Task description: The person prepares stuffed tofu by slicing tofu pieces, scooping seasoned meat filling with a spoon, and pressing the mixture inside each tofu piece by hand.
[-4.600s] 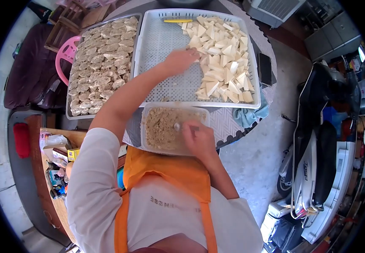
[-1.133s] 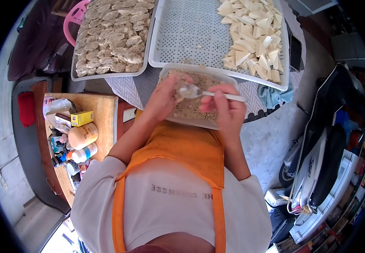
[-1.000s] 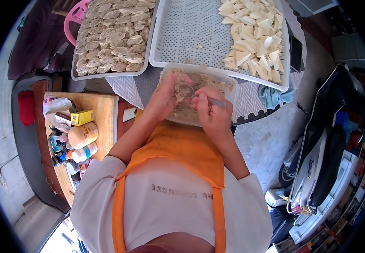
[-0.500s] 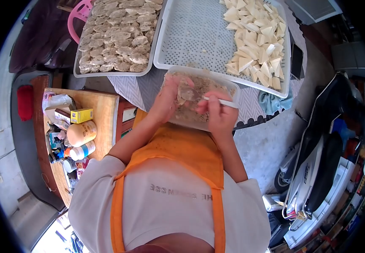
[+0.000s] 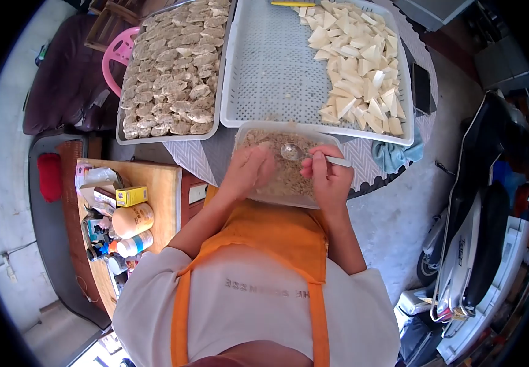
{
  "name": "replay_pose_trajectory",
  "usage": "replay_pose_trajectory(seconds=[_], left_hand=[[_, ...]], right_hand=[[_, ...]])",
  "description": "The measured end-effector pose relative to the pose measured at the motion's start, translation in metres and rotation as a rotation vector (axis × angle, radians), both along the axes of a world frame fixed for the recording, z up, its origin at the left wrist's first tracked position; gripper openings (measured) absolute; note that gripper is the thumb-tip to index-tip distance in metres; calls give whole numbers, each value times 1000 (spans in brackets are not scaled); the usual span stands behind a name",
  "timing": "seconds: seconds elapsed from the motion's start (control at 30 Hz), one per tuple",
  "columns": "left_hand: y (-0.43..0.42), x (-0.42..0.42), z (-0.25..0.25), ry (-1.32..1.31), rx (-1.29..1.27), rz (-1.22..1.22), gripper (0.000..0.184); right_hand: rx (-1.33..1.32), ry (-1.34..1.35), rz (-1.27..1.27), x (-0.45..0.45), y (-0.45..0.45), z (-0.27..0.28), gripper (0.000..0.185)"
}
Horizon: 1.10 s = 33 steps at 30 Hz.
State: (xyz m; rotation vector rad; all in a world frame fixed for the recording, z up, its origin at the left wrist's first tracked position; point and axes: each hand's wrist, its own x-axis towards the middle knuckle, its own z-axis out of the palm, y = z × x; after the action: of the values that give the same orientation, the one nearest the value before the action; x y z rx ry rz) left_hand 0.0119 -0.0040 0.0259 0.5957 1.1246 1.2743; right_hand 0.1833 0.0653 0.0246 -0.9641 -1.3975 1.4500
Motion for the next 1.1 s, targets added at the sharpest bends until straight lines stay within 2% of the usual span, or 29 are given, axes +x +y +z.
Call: replay_pose_trajectory(seconds=[0.03, 0.13, 0.23, 0.33, 0.43, 0.53, 0.63, 0.73, 0.83, 0.93, 1.03, 1.1], left_hand=[[-1, -1, -6, -69, 30, -18, 40], [-2, 1, -11, 87, 37, -21, 44], [-2, 2, 18, 129, -153, -34, 46], [-5, 1, 4, 218, -6, -31, 47], [-3, 3, 4, 32, -98, 38, 46], [-2, 0, 0, -17, 52, 16, 46], [-4, 2, -6, 68, 45, -3, 46], [-3, 0, -2, -58, 1, 28, 46], [1, 6, 14, 139, 12, 35, 45], [-2, 2, -5, 126, 62, -26, 44], [-2, 0, -1, -147, -12, -5, 44], [-2, -1, -2, -126, -23, -19, 45]], right_hand=[[-2, 1, 4, 1, 0, 0, 12], [11, -19, 2, 1, 1, 0, 13], [11, -32, 1, 1, 0, 1, 13], [8, -34, 6, -1, -1, 1, 13], [15, -31, 12, -1, 1, 0, 13], [14, -29, 14, -1, 0, 1, 12], [17, -31, 10, -1, 0, 1, 13], [19, -28, 7, -1, 0, 0, 13], [21, -28, 6, -1, 0, 1, 13], [20, -32, 5, -1, 0, 1, 13], [26, -35, 4, -1, 0, 2, 13], [27, -35, 3, -1, 0, 2, 13]])
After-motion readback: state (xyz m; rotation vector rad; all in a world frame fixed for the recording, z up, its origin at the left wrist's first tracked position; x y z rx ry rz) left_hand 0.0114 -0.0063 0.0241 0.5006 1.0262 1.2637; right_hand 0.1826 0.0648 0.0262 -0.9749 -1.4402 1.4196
